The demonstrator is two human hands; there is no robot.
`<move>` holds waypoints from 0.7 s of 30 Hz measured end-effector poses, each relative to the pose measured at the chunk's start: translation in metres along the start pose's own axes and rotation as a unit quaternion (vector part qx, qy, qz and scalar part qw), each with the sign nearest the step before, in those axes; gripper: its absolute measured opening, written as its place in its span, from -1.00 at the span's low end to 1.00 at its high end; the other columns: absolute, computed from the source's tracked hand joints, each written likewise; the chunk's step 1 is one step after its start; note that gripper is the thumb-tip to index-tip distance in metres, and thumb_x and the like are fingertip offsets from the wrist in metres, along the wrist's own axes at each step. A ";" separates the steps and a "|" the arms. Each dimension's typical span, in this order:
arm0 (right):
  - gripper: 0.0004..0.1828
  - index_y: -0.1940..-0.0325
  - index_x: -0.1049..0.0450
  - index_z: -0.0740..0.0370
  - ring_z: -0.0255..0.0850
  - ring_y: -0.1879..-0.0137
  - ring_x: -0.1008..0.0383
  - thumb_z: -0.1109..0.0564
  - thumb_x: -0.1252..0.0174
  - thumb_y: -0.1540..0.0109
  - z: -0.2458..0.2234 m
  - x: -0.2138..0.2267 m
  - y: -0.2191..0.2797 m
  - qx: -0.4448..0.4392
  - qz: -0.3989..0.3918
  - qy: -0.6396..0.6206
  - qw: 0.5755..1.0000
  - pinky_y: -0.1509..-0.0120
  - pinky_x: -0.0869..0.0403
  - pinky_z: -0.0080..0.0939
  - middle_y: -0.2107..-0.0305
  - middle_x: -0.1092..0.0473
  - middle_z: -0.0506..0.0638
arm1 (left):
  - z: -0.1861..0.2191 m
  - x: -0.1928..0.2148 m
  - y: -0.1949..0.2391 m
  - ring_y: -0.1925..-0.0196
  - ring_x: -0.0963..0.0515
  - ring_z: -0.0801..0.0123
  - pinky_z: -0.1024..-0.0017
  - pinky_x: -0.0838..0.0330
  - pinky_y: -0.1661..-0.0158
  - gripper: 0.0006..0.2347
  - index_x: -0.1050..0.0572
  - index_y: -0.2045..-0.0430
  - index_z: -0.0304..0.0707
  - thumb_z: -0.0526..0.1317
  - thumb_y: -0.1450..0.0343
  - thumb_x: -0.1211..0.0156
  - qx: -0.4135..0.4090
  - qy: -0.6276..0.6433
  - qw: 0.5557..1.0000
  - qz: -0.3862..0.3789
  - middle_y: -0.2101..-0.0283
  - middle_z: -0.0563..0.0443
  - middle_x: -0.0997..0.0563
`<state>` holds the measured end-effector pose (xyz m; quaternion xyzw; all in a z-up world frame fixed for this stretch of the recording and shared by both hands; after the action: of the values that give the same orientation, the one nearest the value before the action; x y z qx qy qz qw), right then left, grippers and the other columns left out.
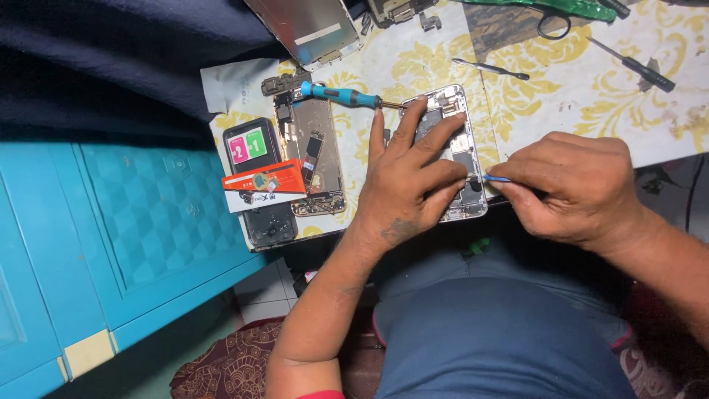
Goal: The person uses a blue plastic pry tool to lift and separate the battery from the smartphone chassis, then uses a screwdriver to adjust internal components. The phone remains open on the work surface during the process.
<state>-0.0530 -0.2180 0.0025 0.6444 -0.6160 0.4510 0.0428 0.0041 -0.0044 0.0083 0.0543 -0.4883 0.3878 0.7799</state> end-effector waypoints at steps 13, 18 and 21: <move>-0.98 0.26 -0.66 0.18 -0.10 0.41 -0.46 0.24 -0.39 -0.24 -0.004 -0.001 -0.008 0.025 0.003 -0.004 1.000 0.34 -0.33 -0.22 0.42 -0.54 -0.03 | 0.006 0.002 -0.003 -0.44 -0.38 -0.17 -0.51 0.05 -0.40 -0.90 -0.59 0.28 -0.10 -0.17 -0.42 -0.26 0.021 0.011 1.000 0.005 -0.24 0.07 -0.52; -0.96 0.22 -0.67 0.15 -0.10 0.33 -0.51 0.24 -0.35 -0.25 -0.003 -0.002 -0.008 -0.012 -0.001 0.015 1.000 0.25 -0.38 -0.17 0.36 -0.56 -0.04 | 0.006 0.001 -0.005 -0.46 -0.35 -0.14 -0.50 0.06 -0.42 -0.85 -0.61 0.23 -0.10 -0.16 -0.40 -0.25 0.031 0.012 0.999 0.005 -0.25 0.08 -0.52; -0.96 0.28 -0.71 0.11 -0.13 0.37 -0.48 0.21 -0.38 -0.24 -0.006 -0.003 -0.009 0.009 -0.006 0.036 0.999 0.35 -0.32 -0.23 0.41 -0.56 -0.09 | 0.007 0.002 -0.006 -0.45 -0.36 -0.12 -0.48 0.08 -0.42 -0.88 -0.60 0.26 -0.11 -0.17 -0.40 -0.24 0.035 0.011 0.999 0.004 -0.23 0.07 -0.53</move>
<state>-0.0482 -0.2101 0.0090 0.6323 -0.6060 0.4787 0.0620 0.0031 -0.0109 0.0151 0.0754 -0.4655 0.4087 0.7814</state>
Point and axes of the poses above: each hand's wrist, its own y-axis away from the middle knuckle, its own x-axis out of the back of the hand, z = x × y, the point moved 2 cm from there along -y, towards the middle knuckle
